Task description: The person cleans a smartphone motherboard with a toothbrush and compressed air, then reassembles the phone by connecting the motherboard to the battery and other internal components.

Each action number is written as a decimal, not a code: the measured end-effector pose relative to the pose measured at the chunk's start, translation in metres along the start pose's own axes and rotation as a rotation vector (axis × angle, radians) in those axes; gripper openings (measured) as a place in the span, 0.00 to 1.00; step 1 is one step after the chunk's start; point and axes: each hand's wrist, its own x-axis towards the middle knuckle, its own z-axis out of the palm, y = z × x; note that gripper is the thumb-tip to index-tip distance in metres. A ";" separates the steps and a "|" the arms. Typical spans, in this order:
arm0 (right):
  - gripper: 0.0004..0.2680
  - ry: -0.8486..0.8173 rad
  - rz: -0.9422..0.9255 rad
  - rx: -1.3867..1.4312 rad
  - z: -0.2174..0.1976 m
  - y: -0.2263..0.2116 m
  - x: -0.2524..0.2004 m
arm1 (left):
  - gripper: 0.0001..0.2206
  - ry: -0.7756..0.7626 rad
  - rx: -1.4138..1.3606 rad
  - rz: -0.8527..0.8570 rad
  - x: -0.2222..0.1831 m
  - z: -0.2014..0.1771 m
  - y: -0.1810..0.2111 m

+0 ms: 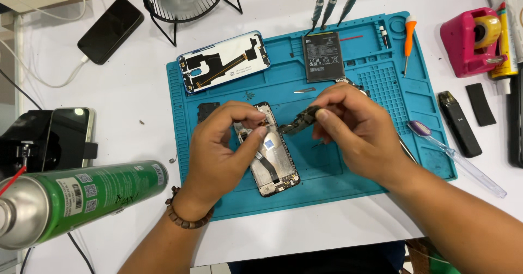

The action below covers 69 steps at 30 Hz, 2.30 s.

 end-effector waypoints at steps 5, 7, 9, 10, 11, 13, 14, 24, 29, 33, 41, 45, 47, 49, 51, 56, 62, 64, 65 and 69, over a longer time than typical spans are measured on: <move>0.05 -0.012 -0.306 -0.194 0.004 -0.004 -0.003 | 0.03 0.027 -0.060 -0.018 -0.001 0.002 0.005; 0.06 -0.027 -0.326 -0.179 0.004 -0.003 -0.005 | 0.03 0.030 -0.081 -0.030 -0.003 0.002 0.005; 0.07 -0.041 -0.347 -0.164 0.005 -0.002 -0.007 | 0.03 0.031 -0.102 -0.039 -0.003 0.003 0.005; 0.06 -0.031 -0.404 -0.208 0.004 -0.001 -0.006 | 0.03 0.025 -0.151 -0.068 -0.004 0.003 0.005; 0.06 -0.022 -0.462 -0.251 0.004 -0.001 -0.007 | 0.03 0.020 -0.198 -0.097 -0.004 0.003 0.005; 0.05 0.007 -0.475 -0.286 0.006 0.000 -0.007 | 0.04 0.017 -0.255 -0.119 -0.005 0.004 0.003; 0.05 0.040 -0.488 -0.322 0.007 0.001 -0.007 | 0.04 0.010 -0.311 -0.138 -0.006 0.005 0.001; 0.10 0.124 -0.355 -0.194 0.011 0.004 -0.007 | 0.05 0.016 -0.411 -0.182 -0.010 0.014 -0.004; 0.15 0.116 -0.201 -0.126 0.012 -0.001 -0.006 | 0.05 0.027 -0.364 -0.179 -0.010 0.015 -0.005; 0.16 0.096 -0.159 -0.092 0.012 -0.003 -0.004 | 0.04 0.024 -0.365 -0.196 -0.010 0.015 -0.005; 0.06 0.069 -0.118 -0.104 0.009 -0.003 -0.006 | 0.04 -0.007 -0.269 -0.257 -0.011 0.018 -0.005; 0.07 0.085 -0.073 -0.048 0.008 0.004 -0.005 | 0.04 -0.008 -0.309 -0.240 -0.011 0.019 -0.006; 0.06 0.078 -0.007 0.045 0.009 0.006 -0.005 | 0.04 0.010 -0.372 -0.209 -0.012 0.020 -0.008; 0.05 0.079 0.009 0.007 0.008 0.006 -0.006 | 0.05 0.020 -0.368 -0.188 -0.012 0.021 -0.007; 0.04 0.078 0.027 -0.031 0.009 0.005 -0.007 | 0.05 0.030 -0.363 -0.167 -0.011 0.021 -0.006; 0.04 0.069 0.055 -0.011 0.012 0.003 -0.006 | 0.04 0.051 -0.254 -0.178 -0.011 0.022 -0.002; 0.04 0.033 0.065 0.078 0.014 0.005 -0.006 | 0.05 0.067 -0.192 -0.233 -0.012 0.023 -0.006; 0.04 0.035 0.062 0.075 0.015 0.005 -0.006 | 0.05 0.069 -0.213 -0.250 -0.012 0.023 -0.004; 0.04 0.039 0.060 0.073 0.015 0.005 -0.006 | 0.05 0.070 -0.235 -0.267 -0.011 0.024 -0.002; 0.04 0.041 0.050 0.079 0.017 0.005 -0.007 | 0.06 0.090 -0.235 -0.300 -0.012 0.024 -0.003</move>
